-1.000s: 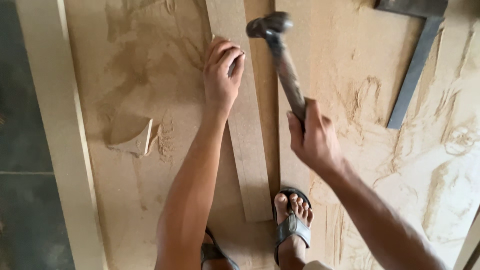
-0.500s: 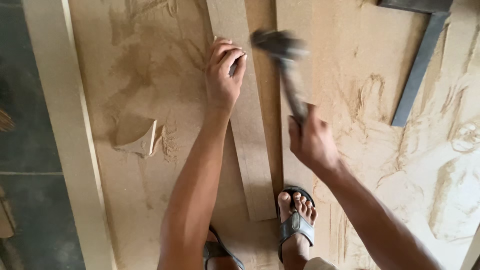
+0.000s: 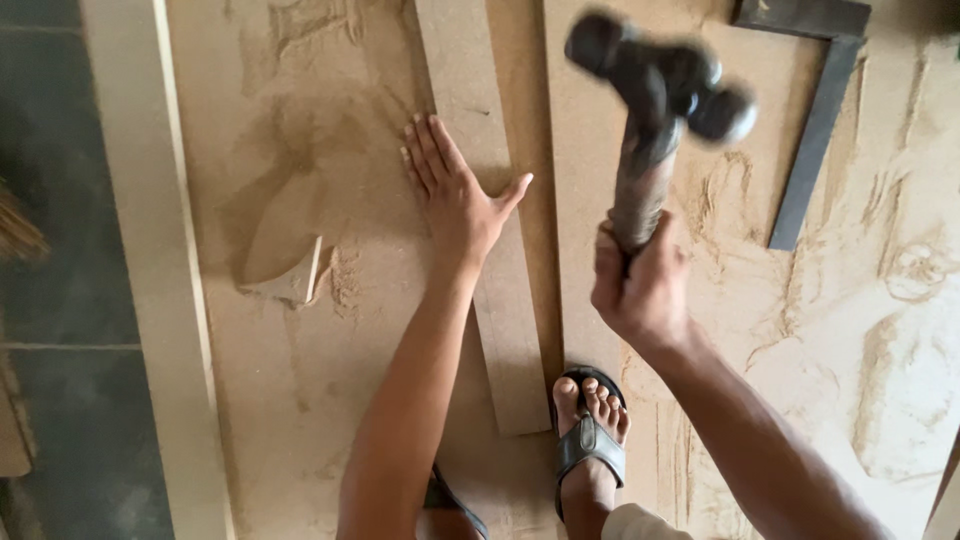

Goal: The person hammers nails into a wooden board to secure it, applies glue to the board with their fingers, and then presses it onto a larger wooden surface.

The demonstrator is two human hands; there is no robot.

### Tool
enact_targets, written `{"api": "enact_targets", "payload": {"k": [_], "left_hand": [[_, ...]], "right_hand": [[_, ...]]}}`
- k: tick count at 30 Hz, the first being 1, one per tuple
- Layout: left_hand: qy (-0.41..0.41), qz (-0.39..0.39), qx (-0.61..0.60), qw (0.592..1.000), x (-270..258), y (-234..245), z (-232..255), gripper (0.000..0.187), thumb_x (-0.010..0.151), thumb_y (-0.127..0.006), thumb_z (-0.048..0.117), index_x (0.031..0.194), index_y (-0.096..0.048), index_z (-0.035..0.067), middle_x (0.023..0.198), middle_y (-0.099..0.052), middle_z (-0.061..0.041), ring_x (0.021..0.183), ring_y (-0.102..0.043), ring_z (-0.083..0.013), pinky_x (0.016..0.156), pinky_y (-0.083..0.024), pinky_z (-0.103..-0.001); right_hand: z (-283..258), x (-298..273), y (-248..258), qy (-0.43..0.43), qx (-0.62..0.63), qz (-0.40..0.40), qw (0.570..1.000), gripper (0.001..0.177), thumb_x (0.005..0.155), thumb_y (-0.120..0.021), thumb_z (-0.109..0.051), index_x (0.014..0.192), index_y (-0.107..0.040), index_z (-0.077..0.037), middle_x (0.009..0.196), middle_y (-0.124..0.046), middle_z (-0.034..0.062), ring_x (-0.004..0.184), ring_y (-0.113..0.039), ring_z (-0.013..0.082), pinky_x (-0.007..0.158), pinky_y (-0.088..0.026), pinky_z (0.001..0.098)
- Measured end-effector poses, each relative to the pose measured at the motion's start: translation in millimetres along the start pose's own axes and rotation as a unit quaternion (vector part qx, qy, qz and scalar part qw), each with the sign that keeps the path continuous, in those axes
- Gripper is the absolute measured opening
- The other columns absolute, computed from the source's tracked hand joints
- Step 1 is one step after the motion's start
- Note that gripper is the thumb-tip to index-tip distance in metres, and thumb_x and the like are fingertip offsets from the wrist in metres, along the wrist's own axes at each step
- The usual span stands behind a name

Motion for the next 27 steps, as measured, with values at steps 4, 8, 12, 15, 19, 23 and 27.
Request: {"api": "enact_targets", "payload": {"k": [4,8,12,15,19,23,27], "left_hand": [[0.035,-0.022,0.015,0.999,1,-4,-3,0.131,0.076,-0.081,0.065,0.156,-0.012,-0.012,0.164,-0.016,-0.034,0.156,-0.012,-0.0457,0.128,-0.009,-0.055],[0.016,-0.001,0.019,1.000,2,0,-2,0.129,0.080,-0.080,0.065,0.157,-0.012,-0.012,0.165,-0.015,-0.034,0.157,-0.012,-0.0446,0.131,-0.008,-0.053],[0.037,-0.018,0.032,0.999,2,-9,-4,0.129,0.079,-0.078,0.068,0.158,-0.012,-0.011,0.166,-0.014,-0.031,0.158,-0.011,-0.0412,0.132,-0.008,-0.051],[0.034,-0.027,0.022,0.999,0,-7,-6,0.129,0.083,-0.076,0.068,0.158,-0.009,-0.011,0.167,-0.010,-0.032,0.159,-0.007,-0.0412,0.131,-0.006,-0.051],[0.047,-0.073,0.031,0.996,5,-14,-3,0.130,0.081,-0.075,0.069,0.157,-0.005,-0.011,0.166,-0.007,-0.032,0.157,-0.002,-0.0419,0.129,-0.003,-0.051],[0.044,-0.063,0.027,0.997,3,-9,-4,0.129,0.080,-0.077,0.064,0.159,-0.005,-0.009,0.168,-0.007,-0.030,0.158,-0.003,-0.0403,0.130,-0.002,-0.051],[0.033,-0.052,-0.006,0.998,4,-7,0,0.128,0.081,-0.078,0.063,0.159,-0.006,-0.009,0.168,-0.008,-0.030,0.158,-0.003,-0.0415,0.129,-0.002,-0.052]], "right_hand": [[26,29,-64,-0.054,-0.111,-0.174,0.977,0.025,0.107,-0.052,-0.018,0.110,-0.048,0.006,0.055,-0.060,0.0125,0.034,-0.051,0.0188,0.027,-0.041,0.0342],[-12,26,-38,0.069,-0.098,-0.102,0.988,0.023,0.109,-0.053,-0.016,0.111,-0.049,0.006,0.061,-0.062,0.0134,0.033,-0.051,0.0190,0.026,-0.039,0.0335],[-15,14,-8,0.073,-0.034,-0.009,0.997,0.026,0.112,-0.052,-0.015,0.118,-0.044,0.009,0.072,-0.064,0.0166,0.043,-0.060,0.0171,0.031,-0.046,0.0292],[7,28,-33,0.027,-0.088,-0.073,0.993,0.025,0.108,-0.057,-0.015,0.116,-0.046,0.006,0.064,-0.063,0.0167,0.042,-0.060,0.0255,0.035,-0.047,0.0374],[27,48,-35,0.001,-0.096,-0.083,0.992,0.027,0.103,-0.062,-0.015,0.117,-0.047,0.003,0.062,-0.063,0.0162,0.045,-0.062,0.0336,0.041,-0.050,0.0449],[25,47,-6,0.023,-0.093,0.019,0.995,0.029,0.103,-0.064,-0.015,0.120,-0.048,0.001,0.077,-0.068,0.0170,0.059,-0.069,0.0329,0.053,-0.055,0.0441],[38,45,14,-0.009,-0.163,0.057,0.985,0.039,0.095,-0.072,-0.016,0.122,-0.052,0.002,0.096,-0.069,0.0239,0.071,-0.070,0.0364,0.058,-0.057,0.0463]]}}
Point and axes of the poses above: each hand's wrist, its own x-axis towards the middle knuckle, its own y-axis out of the back of the hand, z = x × y, the point moved 10 cm from there along x, towards the middle knuckle
